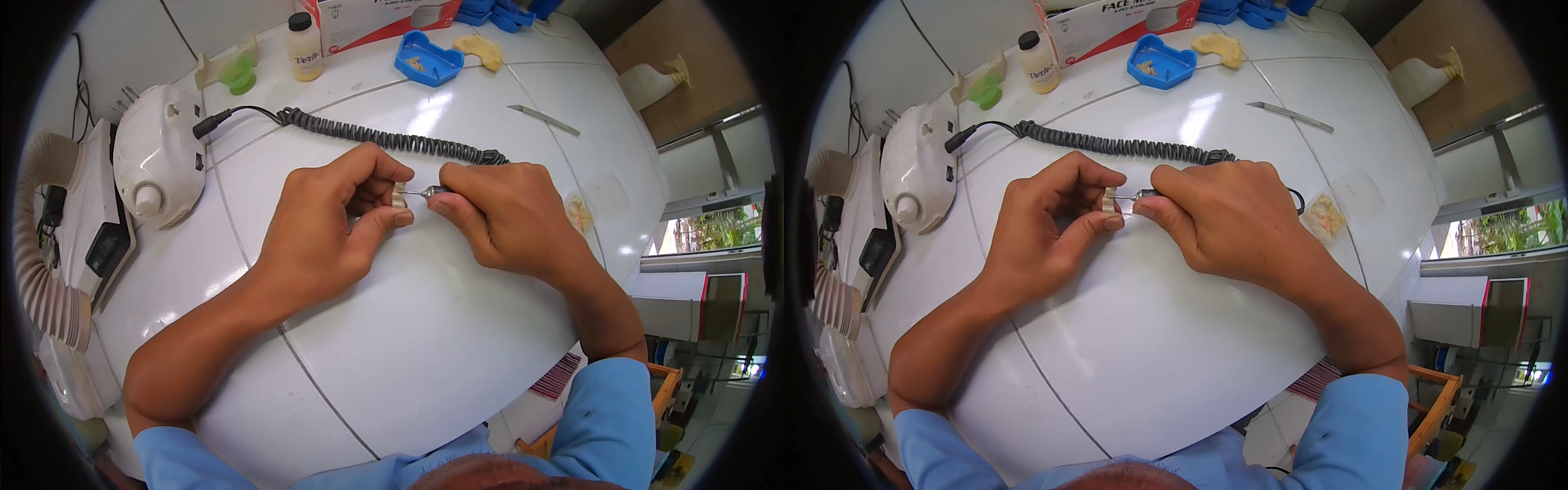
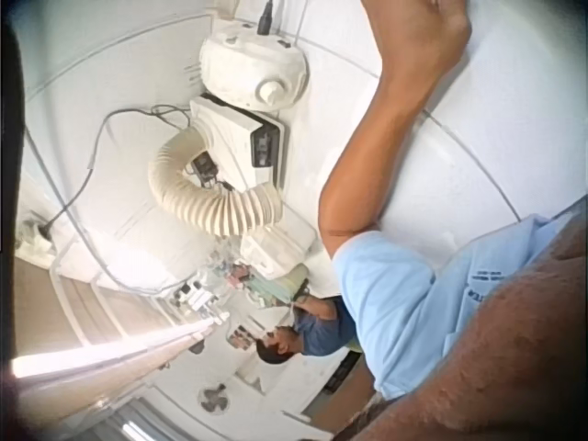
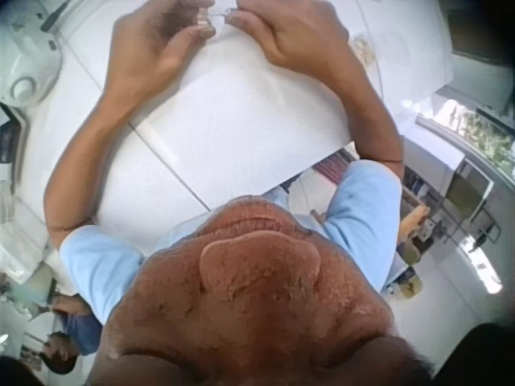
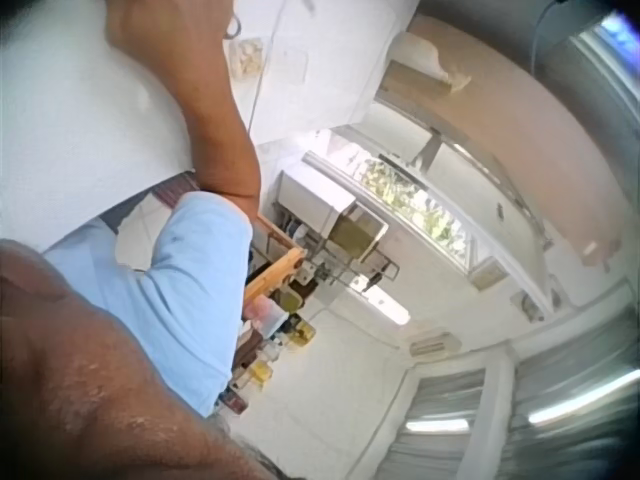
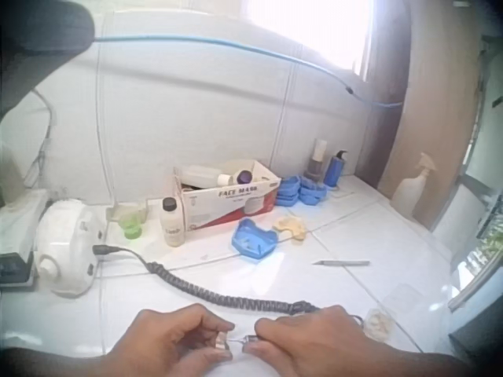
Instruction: The person holds a dental crown and polishes its surfaces using a rotary tool, occasionally picking up the crown from a small container.
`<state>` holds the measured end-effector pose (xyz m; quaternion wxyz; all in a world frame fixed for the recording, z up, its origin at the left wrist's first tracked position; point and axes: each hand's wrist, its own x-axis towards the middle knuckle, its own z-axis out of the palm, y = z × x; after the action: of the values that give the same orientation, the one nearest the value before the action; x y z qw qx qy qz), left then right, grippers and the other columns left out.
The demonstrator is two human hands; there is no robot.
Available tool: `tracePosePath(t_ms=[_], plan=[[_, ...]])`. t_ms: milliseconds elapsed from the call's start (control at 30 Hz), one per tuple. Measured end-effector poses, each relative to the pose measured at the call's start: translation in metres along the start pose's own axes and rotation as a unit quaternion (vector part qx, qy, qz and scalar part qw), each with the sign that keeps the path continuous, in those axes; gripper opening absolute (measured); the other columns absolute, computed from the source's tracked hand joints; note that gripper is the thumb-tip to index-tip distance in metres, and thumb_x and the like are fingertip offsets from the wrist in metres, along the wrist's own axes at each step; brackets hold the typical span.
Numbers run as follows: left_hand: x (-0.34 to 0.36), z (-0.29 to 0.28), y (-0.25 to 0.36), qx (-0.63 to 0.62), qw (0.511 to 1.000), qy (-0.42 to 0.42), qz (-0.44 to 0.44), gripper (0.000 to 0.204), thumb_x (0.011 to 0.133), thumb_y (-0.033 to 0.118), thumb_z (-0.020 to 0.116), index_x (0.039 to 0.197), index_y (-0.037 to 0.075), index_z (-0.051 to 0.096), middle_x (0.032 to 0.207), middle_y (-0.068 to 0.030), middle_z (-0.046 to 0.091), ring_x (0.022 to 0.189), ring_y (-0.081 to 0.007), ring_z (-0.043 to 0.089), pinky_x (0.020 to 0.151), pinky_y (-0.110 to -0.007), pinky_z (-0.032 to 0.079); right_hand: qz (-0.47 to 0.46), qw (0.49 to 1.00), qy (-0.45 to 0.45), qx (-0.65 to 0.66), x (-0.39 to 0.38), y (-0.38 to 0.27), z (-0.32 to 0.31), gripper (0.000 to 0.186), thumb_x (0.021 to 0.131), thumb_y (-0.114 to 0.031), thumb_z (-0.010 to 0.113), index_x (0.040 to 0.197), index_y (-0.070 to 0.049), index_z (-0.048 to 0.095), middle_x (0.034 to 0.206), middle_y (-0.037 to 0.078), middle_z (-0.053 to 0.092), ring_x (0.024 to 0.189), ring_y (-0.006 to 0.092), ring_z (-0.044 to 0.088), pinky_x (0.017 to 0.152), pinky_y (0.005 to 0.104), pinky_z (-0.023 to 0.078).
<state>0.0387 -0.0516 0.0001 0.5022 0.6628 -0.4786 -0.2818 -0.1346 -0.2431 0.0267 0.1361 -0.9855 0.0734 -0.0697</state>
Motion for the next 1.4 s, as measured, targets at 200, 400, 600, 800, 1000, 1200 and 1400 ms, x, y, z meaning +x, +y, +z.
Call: tracePosePath(t_ms=[200,400,600,800,1000,1200,1400], plan=[[0.002,0.014,-0.011,-0.046,0.999,0.019,-0.014,0.028,0.102,-0.008,0.074,0.13,-0.006,0.071,0.104,-0.0019,0.071,0.096,-0.0091,0.067,0.095,-0.025,0.054,0.054,0.998,-0.04,-0.004,0.0,0.006,0.009,0.047,0.115,-0.053,0.059,0.102,-0.014,0.082,0.084,0.014,0.08,0.084,0.0409,0.08,0.072,0.0546,0.06],[-0.002,0.017,-0.016,0.013,0.999,0.038,-0.01,0.029,0.108,-0.001,0.074,0.136,-0.004,0.069,0.109,-0.0009,0.069,0.101,-0.0075,0.064,0.096,-0.023,0.05,0.046,0.996,-0.073,0.012,-0.005,0.007,-0.001,0.051,0.116,-0.056,0.056,0.11,-0.016,0.088,0.097,0.016,0.084,0.095,0.0405,0.082,0.081,0.0521,0.063],[-0.004,0.008,-0.014,-0.021,0.999,0.026,-0.008,0.03,0.106,-0.003,0.074,0.136,-0.005,0.069,0.106,-0.0001,0.069,0.1,-0.0071,0.063,0.096,-0.023,0.05,0.034,0.998,-0.053,0.016,0.003,0.005,0.006,0.05,0.115,-0.055,0.058,0.109,-0.016,0.088,0.096,0.016,0.083,0.094,0.0404,0.082,0.08,0.051,0.063],[0.002,0.007,-0.01,-0.025,0.999,0.017,0.028,0.029,0.098,-0.009,0.076,0.126,-0.005,0.073,0.094,-0.0057,0.075,0.091,-0.0122,0.074,0.087,-0.029,0.061,0.036,0.999,-0.038,-0.006,-0.001,0.001,-0.002,0.044,0.115,-0.051,0.061,0.099,-0.014,0.077,0.078,0.013,0.078,0.078,0.0397,0.078,0.067,0.0544,0.057],[-0.002,0.0,-0.006,0.0,1.0,-0.007,0.019,0.028,0.103,-0.004,0.08,0.129,-0.005,0.071,0.101,-0.005,0.075,0.097,-0.0114,0.075,0.092,-0.03,0.062,-0.014,1.0,0.027,-0.003,0.001,0.0,0.007,0.036,0.113,-0.041,0.068,0.092,-0.012,0.07,0.073,0.008,0.073,0.068,0.0369,0.072,0.058,0.0514,0.05],[-0.002,0.003,-0.006,0.003,1.0,0.001,0.02,0.028,0.102,-0.002,0.082,0.128,-0.005,0.072,0.1,-0.0066,0.078,0.095,-0.013,0.077,0.092,-0.031,0.064,-0.024,0.999,0.031,-0.003,0.0,0.004,0.007,0.033,0.112,-0.04,0.07,0.092,-0.013,0.07,0.074,0.008,0.073,0.068,0.0365,0.072,0.058,0.0503,0.052],[0.0,0.004,-0.004,0.011,1.0,-0.003,0.016,0.029,0.101,0.0,0.085,0.126,-0.006,0.073,0.097,-0.0066,0.078,0.092,-0.0127,0.075,0.088,-0.03,0.063,-0.024,0.999,0.031,-0.01,-0.001,0.003,0.007,0.031,0.112,-0.039,0.071,0.095,-0.013,0.071,0.075,0.008,0.074,0.068,0.0353,0.073,0.058,0.0488,0.053]])
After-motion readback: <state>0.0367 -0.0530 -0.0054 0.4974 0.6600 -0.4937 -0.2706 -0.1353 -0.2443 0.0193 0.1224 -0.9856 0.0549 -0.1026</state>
